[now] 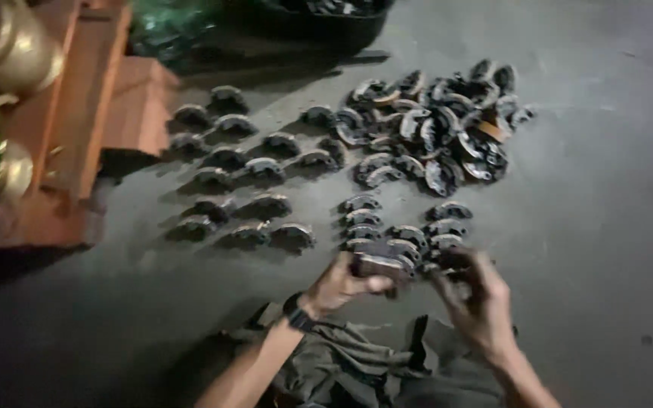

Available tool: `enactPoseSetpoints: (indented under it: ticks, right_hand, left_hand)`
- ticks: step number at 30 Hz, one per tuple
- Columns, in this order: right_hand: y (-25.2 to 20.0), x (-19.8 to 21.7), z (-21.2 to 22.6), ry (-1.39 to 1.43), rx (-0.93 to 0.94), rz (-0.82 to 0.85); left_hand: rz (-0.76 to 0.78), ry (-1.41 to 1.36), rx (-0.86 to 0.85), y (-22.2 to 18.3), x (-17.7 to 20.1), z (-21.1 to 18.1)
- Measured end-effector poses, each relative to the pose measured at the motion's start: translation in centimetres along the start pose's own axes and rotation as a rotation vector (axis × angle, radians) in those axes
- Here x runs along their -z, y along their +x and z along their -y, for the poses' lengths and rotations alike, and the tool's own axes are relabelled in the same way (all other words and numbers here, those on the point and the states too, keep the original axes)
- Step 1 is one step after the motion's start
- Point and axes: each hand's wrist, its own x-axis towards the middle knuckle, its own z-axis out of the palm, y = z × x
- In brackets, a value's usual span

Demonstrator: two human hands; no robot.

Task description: Sorting and arranging motorcycle drum brake shoe components on the floor.

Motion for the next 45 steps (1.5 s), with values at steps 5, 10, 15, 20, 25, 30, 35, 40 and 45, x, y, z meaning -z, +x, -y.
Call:
enactPoseSetpoints:
  ticks: [5,10,15,20,25,30,35,40,45]
  right_hand:
    - [-2.0,-6.1,-1.1,0.368,-0.110,-0.145]
    - [-3.0,-8.1,-3.0,0.529,-0.184,-0.217]
    - [-2.9,-7.2,-3.5,0.502,-0.216,-0.166]
    - [-3.4,-8.4,-3.9,0.482,-0.144,-0.164]
    - [-5.2,-9.5,-7.1,0.561,-0.317,-0.143]
    - [-9.1,-7.5,-16.8,0.566,-0.449,-0.133]
    - [-9.8,1.0,-21.5,0.076,-0.653,-0.181]
    - [-11.2,6.8,-29.4,-0.167,-0.680,-0.277]
    - [-11.2,8.3,-33.1,-0.764,-0.485,-0.268]
  left_hand:
    - [-0.504,-0.072,-0.017,-1.3,-2.0,3.8]
    - [-0.508,-0.066,0.027,-0.9,-2.5,2.3]
    - [-0.443,0.007,-0.014,-1.2,-2.3,3.3]
    - [-0.452,0.171,0.006,-1.1,-3.3,6.7]
    - [-0.389,-0.142,0.195,-0.1,-6.8,10.2]
    - [-0.154,-0.289,0.175,1.2,-9.2,22.3]
    - [-0.023,0.047,0.240,3.4,-9.8,9.5]
    - [-0.052,0.127,0.427,1.0,-8.2,11.2]
    - [-0.174,0.137,0.463,-1.5,-6.8,12.7]
